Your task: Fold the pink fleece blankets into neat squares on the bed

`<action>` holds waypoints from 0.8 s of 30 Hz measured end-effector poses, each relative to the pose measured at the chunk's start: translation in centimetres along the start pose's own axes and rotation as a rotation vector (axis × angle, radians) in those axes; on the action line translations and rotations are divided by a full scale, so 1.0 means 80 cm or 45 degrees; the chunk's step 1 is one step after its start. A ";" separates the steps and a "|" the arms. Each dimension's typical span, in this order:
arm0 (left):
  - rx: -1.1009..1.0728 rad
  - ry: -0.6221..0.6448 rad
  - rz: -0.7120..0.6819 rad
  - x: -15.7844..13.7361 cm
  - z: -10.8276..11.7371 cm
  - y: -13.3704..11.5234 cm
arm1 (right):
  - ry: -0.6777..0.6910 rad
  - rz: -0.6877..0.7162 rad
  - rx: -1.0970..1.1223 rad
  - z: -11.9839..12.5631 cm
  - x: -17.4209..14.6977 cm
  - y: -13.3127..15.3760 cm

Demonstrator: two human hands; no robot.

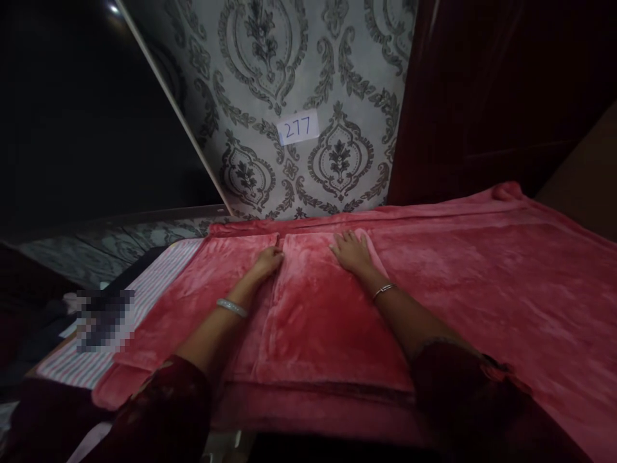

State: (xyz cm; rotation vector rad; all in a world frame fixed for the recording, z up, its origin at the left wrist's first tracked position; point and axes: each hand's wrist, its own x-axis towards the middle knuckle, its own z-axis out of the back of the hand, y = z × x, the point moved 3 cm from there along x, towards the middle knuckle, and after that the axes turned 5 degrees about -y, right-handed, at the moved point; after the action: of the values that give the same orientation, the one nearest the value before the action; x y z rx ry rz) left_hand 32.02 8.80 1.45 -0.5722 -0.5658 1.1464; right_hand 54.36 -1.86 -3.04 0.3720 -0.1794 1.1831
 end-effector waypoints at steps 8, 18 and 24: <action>0.181 0.059 -0.096 -0.040 -0.001 0.012 | 0.078 0.058 0.005 0.013 -0.039 -0.004; 0.067 0.009 -0.068 -0.058 0.001 0.027 | -0.021 0.068 -0.098 0.011 -0.068 0.005; -0.078 0.108 0.003 -0.075 0.010 0.024 | 0.112 0.050 0.006 0.026 -0.070 0.001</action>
State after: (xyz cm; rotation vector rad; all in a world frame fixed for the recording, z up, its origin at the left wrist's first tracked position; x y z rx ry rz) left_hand 28.40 3.84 0.01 -0.6712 -0.5290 1.1045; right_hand 52.31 -7.47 -2.92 0.3216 -0.1080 1.2361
